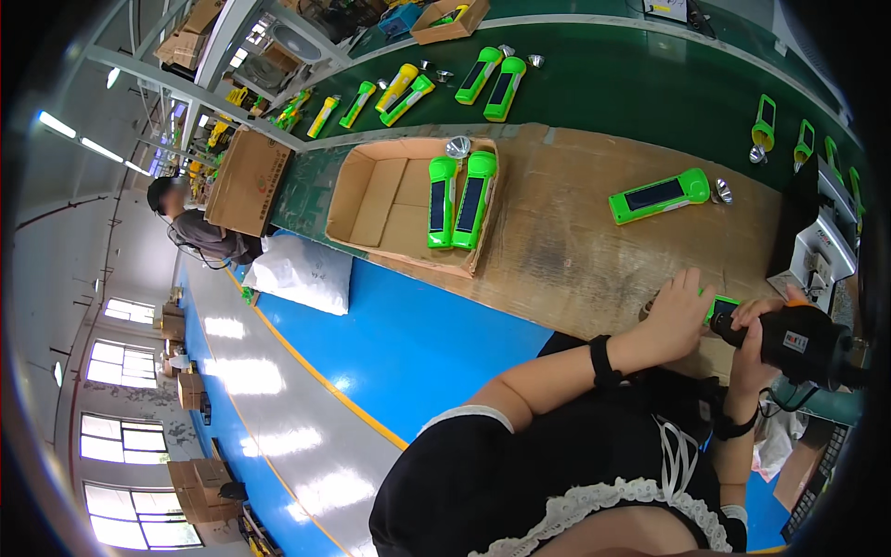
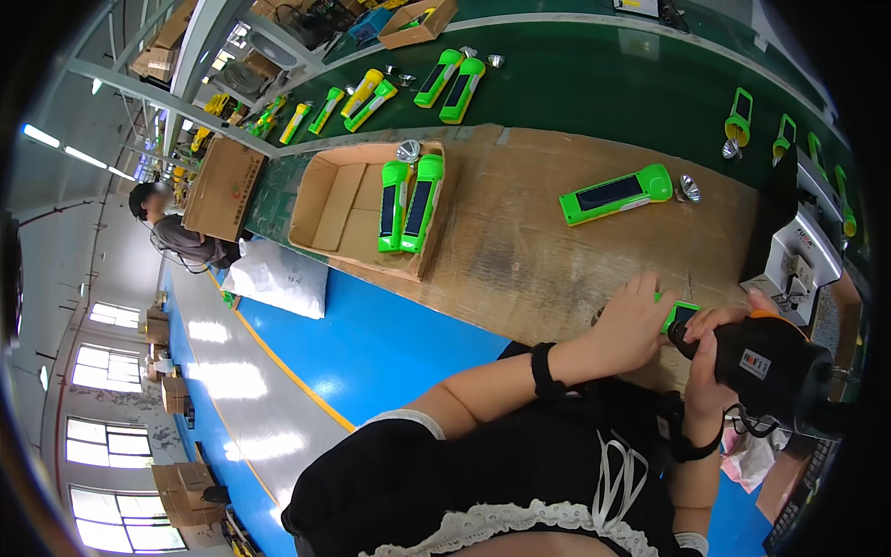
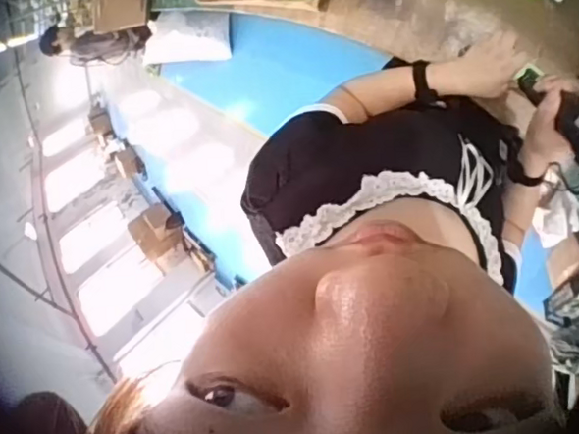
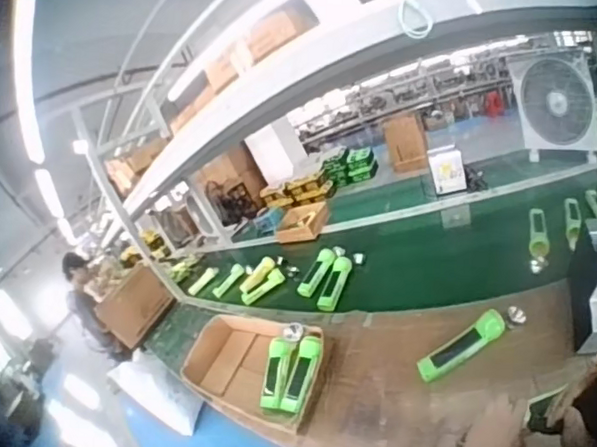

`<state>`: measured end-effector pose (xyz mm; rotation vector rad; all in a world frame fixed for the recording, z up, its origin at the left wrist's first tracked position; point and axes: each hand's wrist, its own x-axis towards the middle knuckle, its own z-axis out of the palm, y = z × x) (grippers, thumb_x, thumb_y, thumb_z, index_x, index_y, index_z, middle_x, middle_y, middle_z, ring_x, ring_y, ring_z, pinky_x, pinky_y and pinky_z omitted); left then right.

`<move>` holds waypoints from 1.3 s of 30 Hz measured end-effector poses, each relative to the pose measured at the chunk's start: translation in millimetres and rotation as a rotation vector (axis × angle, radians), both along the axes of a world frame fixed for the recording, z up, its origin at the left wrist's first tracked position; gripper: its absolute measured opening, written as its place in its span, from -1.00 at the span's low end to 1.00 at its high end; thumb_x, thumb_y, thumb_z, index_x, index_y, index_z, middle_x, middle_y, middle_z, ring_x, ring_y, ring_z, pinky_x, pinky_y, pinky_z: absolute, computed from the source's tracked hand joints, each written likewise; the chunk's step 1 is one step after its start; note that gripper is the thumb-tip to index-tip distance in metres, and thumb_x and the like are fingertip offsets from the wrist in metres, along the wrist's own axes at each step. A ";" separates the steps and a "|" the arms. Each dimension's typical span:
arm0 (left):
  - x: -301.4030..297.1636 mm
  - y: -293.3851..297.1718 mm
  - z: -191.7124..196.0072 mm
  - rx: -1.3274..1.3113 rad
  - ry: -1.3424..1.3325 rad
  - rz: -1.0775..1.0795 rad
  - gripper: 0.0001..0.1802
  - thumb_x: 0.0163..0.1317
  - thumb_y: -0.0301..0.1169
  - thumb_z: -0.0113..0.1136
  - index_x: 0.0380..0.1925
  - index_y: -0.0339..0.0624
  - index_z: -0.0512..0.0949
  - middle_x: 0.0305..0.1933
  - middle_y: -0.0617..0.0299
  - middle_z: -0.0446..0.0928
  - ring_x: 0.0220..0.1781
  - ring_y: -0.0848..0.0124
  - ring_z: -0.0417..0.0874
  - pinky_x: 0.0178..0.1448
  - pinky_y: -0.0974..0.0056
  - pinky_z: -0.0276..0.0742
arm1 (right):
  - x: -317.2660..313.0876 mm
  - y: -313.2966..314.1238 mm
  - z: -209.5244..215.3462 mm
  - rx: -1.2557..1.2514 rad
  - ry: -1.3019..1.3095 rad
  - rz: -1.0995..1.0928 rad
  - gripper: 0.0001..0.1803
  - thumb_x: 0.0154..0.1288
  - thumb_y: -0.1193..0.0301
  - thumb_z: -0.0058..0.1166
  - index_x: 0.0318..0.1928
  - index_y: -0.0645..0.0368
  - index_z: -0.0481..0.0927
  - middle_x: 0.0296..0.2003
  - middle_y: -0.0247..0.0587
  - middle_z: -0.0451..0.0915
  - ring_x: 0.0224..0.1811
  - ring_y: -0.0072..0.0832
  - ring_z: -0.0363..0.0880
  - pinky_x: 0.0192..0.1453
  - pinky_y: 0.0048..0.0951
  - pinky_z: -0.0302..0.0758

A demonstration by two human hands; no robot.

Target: The recorder uses an electric screwdriver to assemble components of handheld flashlights on a factory line.

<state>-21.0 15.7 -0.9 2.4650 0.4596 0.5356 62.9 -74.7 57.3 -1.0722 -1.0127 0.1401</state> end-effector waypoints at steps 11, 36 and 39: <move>-5.5 -0.9 5.3 0.073 -0.020 0.004 -0.40 -0.21 -0.44 0.36 -0.09 -0.29 0.37 -0.09 -0.09 0.29 -0.02 0.01 0.35 -0.04 0.09 0.37 | -1.2 0.0 -14.4 -0.101 -0.037 0.042 -0.41 0.18 0.69 -0.09 0.18 0.19 0.03 -0.44 -0.21 0.35 -0.44 -0.48 0.39 -0.25 -0.46 0.42; -9.6 6.8 19.4 0.051 0.124 -0.111 -0.43 -0.08 -0.55 0.26 0.01 -0.33 0.34 -0.03 -0.21 0.31 0.03 -0.10 0.36 0.11 0.04 0.33 | 130.9 -37.6 54.5 0.385 -0.058 -0.532 -0.48 0.16 0.64 0.09 0.13 0.45 0.24 -0.51 -0.20 0.55 -0.52 -0.54 0.53 -0.36 -0.53 0.48; -9.2 5.3 18.2 0.049 0.109 -0.110 -0.43 -0.09 -0.56 0.26 0.01 -0.32 0.34 -0.03 -0.20 0.31 0.03 -0.11 0.36 0.11 0.04 0.33 | 140.7 -34.5 47.8 0.282 -0.087 -0.581 -0.48 0.14 0.67 0.09 0.12 0.43 0.25 -0.51 -0.22 0.54 -0.53 -0.55 0.52 -0.36 -0.53 0.49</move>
